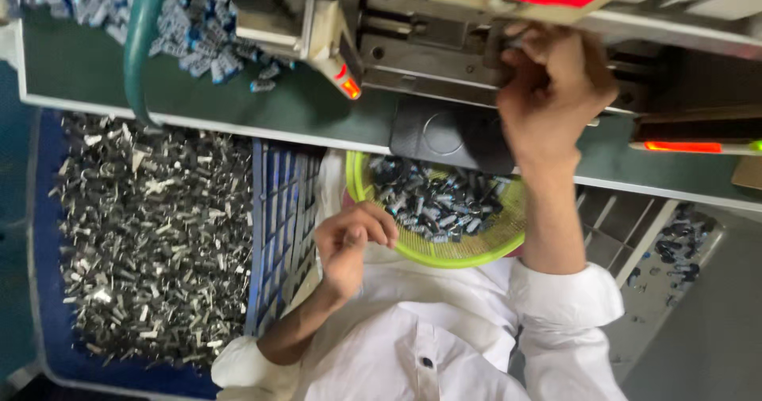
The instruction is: The person picks small blue connector components one at a time from a green basket, turns and checks each piece between the fingers, feeds accepted pieces into the machine in front of them, and drops rejected pieces into a bin of scrap parts. At the end they pick up a phone from the workbench.
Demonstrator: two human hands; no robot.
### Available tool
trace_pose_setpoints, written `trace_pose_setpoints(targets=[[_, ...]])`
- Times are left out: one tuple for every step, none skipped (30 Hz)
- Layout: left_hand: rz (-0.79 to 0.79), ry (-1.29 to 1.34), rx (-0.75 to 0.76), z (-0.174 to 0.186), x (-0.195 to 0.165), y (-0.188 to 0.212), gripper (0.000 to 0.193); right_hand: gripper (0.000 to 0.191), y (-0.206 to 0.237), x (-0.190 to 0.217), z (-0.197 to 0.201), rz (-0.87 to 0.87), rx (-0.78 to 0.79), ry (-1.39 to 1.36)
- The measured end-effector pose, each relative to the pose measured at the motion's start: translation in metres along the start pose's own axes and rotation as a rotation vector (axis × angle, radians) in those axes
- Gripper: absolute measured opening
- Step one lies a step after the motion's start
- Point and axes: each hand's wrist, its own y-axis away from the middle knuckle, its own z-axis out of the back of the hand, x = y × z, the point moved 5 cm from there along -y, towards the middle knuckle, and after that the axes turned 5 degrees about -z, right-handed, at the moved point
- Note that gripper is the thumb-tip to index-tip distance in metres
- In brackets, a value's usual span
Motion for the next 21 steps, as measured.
trace_pose_setpoints(targets=[[0.038,0.006,-0.015,0.002,0.003,0.001,0.045,0.024,-0.003,0.003,0.003,-0.015,0.063,-0.062],[0.075,0.019,-0.018,0.002,0.006,0.001,0.045,0.024,-0.009,0.008,0.008,-0.029,0.119,-0.111],[0.108,0.035,-0.020,0.001,0.010,0.000,0.044,0.025,-0.013,0.017,0.016,-0.024,0.155,-0.082],[0.112,0.040,0.007,-0.002,0.012,-0.002,0.043,0.026,-0.020,0.026,0.024,-0.017,0.193,-0.051],[0.111,0.044,0.030,-0.005,0.013,-0.004,0.042,0.028,-0.021,0.040,0.033,0.030,0.203,0.055],[0.108,0.043,0.048,-0.009,0.014,-0.007,0.042,0.030,-0.019,0.051,0.042,0.078,0.208,0.160],[0.095,0.081,0.076,-0.013,0.013,-0.011,0.039,0.037,-0.005,0.068,0.053,0.163,0.176,0.343],[0.083,0.114,0.098,-0.017,0.010,-0.014,0.036,0.035,0.012,0.072,0.056,0.000,0.141,0.126],[0.072,0.146,0.109,-0.020,0.007,-0.017,0.034,0.032,0.034,0.070,0.054,-0.162,0.120,-0.097],[0.078,0.159,0.132,-0.025,0.004,-0.020,0.030,0.039,0.063,0.066,0.044,-0.352,0.213,-0.236],[0.088,0.169,0.157,-0.029,0.001,-0.023,0.027,0.050,0.097,0.061,0.030,-0.545,0.312,-0.374],[0.104,0.178,0.191,-0.033,-0.002,-0.025,0.023,0.040,0.118,0.065,0.018,-0.334,0.337,-0.419],[0.078,0.084,0.190,-0.036,-0.006,-0.027,0.020,0.030,0.150,0.054,0.007,-0.635,0.315,-0.539],[0.049,-0.008,0.196,-0.039,-0.010,-0.028,0.018,0.020,0.182,0.044,0.001,-0.935,0.284,-0.652],[0.015,-0.097,0.208,-0.043,-0.012,-0.029,0.018,0.017,0.195,0.043,0.006,-0.860,0.215,-0.670],[0.056,-0.100,0.177,-0.044,-0.011,-0.030,0.020,0.015,0.206,0.044,0.008,-0.785,0.151,-0.687],[0.105,-0.102,0.144,-0.045,-0.010,-0.029,0.023,0.014,0.214,0.044,0.011,-0.717,0.090,-0.700],[0.157,-0.101,0.117,-0.045,-0.008,-0.029,0.027,0.015,0.218,0.043,0.013,-0.709,0.108,-0.620],[0.164,-0.215,0.162,-0.047,-0.008,-0.029,0.023,0.015,0.220,0.042,0.016,-0.700,0.124,-0.537],[0.171,-0.326,0.205,-0.048,-0.007,-0.029,0.019,0.016,0.220,0.042,0.019,-0.693,0.144,-0.454],[0.175,-0.438,0.245,-0.049,-0.007,-0.029,0.016,0.019,0.219,0.040,0.021,-0.749,0.081,-0.598]])
